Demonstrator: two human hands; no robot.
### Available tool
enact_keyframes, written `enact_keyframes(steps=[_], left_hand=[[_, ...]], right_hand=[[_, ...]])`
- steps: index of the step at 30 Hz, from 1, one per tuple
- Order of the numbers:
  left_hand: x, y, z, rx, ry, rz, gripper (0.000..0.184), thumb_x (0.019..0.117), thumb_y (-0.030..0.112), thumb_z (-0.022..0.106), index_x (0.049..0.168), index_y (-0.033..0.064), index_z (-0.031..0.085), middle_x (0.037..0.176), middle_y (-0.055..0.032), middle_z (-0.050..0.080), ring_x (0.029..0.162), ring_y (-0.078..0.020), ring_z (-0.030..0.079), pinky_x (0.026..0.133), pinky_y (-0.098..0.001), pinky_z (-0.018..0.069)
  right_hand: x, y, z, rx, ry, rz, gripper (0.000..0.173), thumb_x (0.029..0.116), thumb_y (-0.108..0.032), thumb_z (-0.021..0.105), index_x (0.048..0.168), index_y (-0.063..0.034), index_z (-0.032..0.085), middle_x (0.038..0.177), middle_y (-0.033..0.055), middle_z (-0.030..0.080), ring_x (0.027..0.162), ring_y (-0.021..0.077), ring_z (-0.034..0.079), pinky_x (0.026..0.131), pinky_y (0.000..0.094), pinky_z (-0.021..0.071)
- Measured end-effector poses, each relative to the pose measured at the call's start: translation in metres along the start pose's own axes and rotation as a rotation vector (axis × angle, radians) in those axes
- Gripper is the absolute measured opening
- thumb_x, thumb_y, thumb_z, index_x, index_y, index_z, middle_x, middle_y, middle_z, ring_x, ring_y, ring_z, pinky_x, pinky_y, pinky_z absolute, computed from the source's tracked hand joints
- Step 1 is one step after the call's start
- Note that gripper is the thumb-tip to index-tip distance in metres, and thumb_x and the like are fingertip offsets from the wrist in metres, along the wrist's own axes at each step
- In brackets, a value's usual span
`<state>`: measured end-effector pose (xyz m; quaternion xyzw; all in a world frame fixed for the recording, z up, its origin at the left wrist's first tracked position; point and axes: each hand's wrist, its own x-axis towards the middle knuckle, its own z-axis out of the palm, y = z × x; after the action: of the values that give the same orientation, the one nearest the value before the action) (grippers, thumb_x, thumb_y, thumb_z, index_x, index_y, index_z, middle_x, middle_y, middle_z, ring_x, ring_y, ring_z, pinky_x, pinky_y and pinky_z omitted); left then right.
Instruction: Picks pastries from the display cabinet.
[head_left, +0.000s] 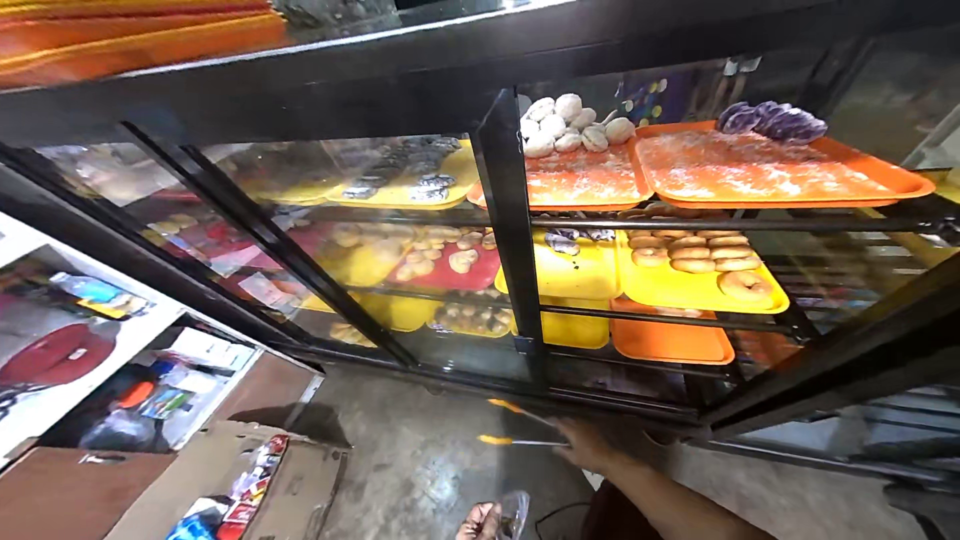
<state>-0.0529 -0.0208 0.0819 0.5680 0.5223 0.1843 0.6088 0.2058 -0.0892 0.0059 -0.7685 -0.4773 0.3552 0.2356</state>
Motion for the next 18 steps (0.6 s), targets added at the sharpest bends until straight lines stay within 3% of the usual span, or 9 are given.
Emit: enact_keyframes(steps=[4, 6, 9, 14, 16, 18], left_hand=[[-0.003, 0.006, 0.009, 0.008, -0.031, -0.004, 0.011, 0.1004, -0.001, 0.055, 0.094, -0.004, 0.063, 0.064, 0.0029, 0.057, 0.049, 0.0003, 0.05, 0.048, -0.0168, 0.0452], [-0.001, 0.005, 0.011, 0.021, -0.053, 0.012, 0.011, 0.0999, -0.001, 0.055, 0.093, -0.0036, 0.064, 0.063, 0.0031, 0.057, 0.049, 0.0004, 0.05, 0.048, -0.017, 0.0449], [0.0, 0.002, 0.012, 0.062, -0.09, -0.001, 0.011, 0.1003, 0.0, 0.056, 0.095, -0.0035, 0.065, 0.065, 0.0026, 0.058, 0.049, -0.0002, 0.05, 0.048, -0.0174, 0.0445], [0.007, 0.003, 0.022, 0.069, -0.138, 0.005, 0.013, 0.1004, 0.001, 0.056, 0.091, -0.0026, 0.064, 0.061, 0.0028, 0.057, 0.047, -0.0003, 0.05, 0.046, -0.0171, 0.0441], [0.009, 0.003, 0.027, 0.087, -0.175, 0.04, 0.012, 0.0996, 0.0, 0.057, 0.093, -0.0033, 0.065, 0.063, 0.0025, 0.058, 0.049, -0.0007, 0.05, 0.048, -0.018, 0.0444], [0.008, 0.003, 0.03, 0.093, -0.195, 0.059, 0.011, 0.0991, 0.001, 0.058, 0.093, -0.0033, 0.066, 0.064, 0.002, 0.059, 0.049, -0.0011, 0.05, 0.048, -0.0188, 0.0451]], right_hand=[[-0.077, 0.117, 0.03, 0.214, 0.126, 0.587, 0.061, 0.0975, -0.03, 0.069, 0.149, -0.0035, 0.05, 0.141, 0.0261, 0.059, 0.133, 0.041, 0.055, 0.113, 0.0575, 0.0415], [-0.122, 0.153, 0.027, 0.292, 0.158, 0.849, 0.062, 0.0977, -0.033, 0.07, 0.145, 0.0035, 0.051, 0.142, 0.0284, 0.056, 0.136, 0.0413, 0.052, 0.115, 0.0552, 0.04], [-0.181, 0.192, 0.023, 0.373, 0.164, 1.086, 0.063, 0.0994, -0.039, 0.067, 0.137, 0.0096, 0.055, 0.138, 0.0308, 0.057, 0.13, 0.0416, 0.056, 0.11, 0.055, 0.0431], [-0.224, 0.23, 0.046, 0.349, 0.185, 1.155, 0.066, 0.0927, -0.044, 0.073, 0.13, 0.0091, 0.061, 0.13, 0.0299, 0.062, 0.124, 0.0421, 0.06, 0.105, 0.0582, 0.0462], [-0.216, 0.218, 0.049, 0.41, 0.2, 1.111, 0.064, 0.0947, -0.041, 0.072, 0.131, 0.0096, 0.059, 0.128, 0.0305, 0.062, 0.119, 0.0422, 0.061, 0.102, 0.0575, 0.0467], [-0.199, 0.195, 0.047, 0.456, 0.195, 1.029, 0.062, 0.0966, -0.038, 0.071, 0.133, 0.0099, 0.057, 0.131, 0.0316, 0.06, 0.123, 0.0436, 0.059, 0.105, 0.0574, 0.0453]])
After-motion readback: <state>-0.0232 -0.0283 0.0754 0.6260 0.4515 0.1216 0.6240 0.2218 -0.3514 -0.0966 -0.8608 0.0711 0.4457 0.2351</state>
